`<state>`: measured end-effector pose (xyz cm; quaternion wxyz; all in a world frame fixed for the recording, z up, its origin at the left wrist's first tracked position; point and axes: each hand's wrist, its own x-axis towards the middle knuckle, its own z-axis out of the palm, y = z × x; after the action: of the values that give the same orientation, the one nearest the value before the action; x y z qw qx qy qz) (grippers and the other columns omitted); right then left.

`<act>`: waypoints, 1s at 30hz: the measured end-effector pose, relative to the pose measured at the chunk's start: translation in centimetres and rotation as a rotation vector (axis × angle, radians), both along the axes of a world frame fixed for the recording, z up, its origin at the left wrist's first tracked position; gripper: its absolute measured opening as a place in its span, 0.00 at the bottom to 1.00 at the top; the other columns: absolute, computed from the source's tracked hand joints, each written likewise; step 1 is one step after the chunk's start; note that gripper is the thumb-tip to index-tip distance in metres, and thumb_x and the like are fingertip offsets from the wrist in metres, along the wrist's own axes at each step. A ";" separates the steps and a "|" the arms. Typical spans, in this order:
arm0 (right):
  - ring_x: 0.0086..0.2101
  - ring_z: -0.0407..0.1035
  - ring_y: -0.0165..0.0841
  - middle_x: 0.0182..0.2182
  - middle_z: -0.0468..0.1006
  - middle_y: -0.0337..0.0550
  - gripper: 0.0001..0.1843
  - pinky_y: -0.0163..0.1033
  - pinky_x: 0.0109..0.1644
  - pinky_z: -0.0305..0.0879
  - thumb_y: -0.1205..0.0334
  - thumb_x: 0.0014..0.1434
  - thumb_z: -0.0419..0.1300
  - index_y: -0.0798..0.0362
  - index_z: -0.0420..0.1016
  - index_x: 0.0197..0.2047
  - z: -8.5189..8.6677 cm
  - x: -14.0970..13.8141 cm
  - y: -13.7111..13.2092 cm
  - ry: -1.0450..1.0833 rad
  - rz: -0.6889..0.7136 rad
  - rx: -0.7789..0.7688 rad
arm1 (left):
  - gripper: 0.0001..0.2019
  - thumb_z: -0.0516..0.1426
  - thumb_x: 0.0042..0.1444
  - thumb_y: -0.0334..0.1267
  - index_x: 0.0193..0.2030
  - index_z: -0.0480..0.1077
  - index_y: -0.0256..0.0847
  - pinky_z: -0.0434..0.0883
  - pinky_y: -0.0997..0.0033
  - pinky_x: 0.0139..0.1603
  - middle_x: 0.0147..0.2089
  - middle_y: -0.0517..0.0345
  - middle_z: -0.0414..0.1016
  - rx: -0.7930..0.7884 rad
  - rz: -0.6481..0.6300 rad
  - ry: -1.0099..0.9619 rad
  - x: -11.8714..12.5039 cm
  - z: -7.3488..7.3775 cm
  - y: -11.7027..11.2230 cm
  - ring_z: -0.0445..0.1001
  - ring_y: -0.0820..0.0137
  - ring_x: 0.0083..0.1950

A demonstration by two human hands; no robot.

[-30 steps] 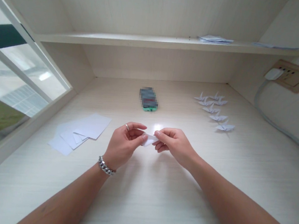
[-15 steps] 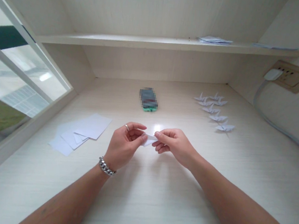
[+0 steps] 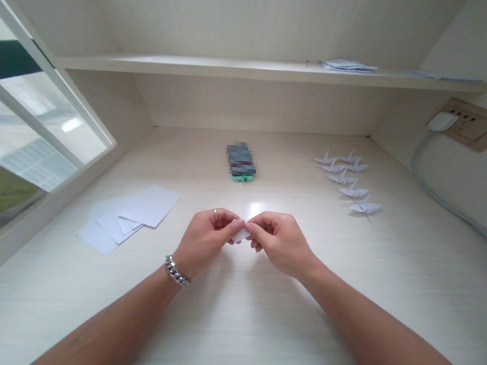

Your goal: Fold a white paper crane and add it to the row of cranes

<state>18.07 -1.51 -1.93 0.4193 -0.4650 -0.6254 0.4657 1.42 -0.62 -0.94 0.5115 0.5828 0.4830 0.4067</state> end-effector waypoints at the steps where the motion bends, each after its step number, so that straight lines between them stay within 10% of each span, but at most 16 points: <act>1: 0.22 0.69 0.28 0.22 0.76 0.42 0.12 0.34 0.26 0.65 0.58 0.58 0.59 0.57 0.76 0.28 0.0 0.0 0.0 -0.001 0.005 -0.002 | 0.10 0.64 0.49 0.41 0.28 0.74 0.34 0.68 0.74 0.26 0.24 0.55 0.76 0.013 0.002 0.018 0.0 0.0 0.0 0.72 0.73 0.25; 30: 0.23 0.71 0.28 0.25 0.78 0.44 0.14 0.35 0.29 0.70 0.55 0.57 0.61 0.57 0.76 0.29 -0.1 0.3 0.4 0.144 0.032 -0.094 | 0.07 0.61 0.53 0.37 0.29 0.73 0.36 0.67 0.75 0.27 0.25 0.57 0.75 0.180 0.105 0.089 -0.3 -0.1 0.0 0.71 0.73 0.26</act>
<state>18.41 -1.08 -2.03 0.4334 -0.4394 -0.5786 0.5332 1.12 -0.63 -1.02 0.4130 0.6179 0.4966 0.4484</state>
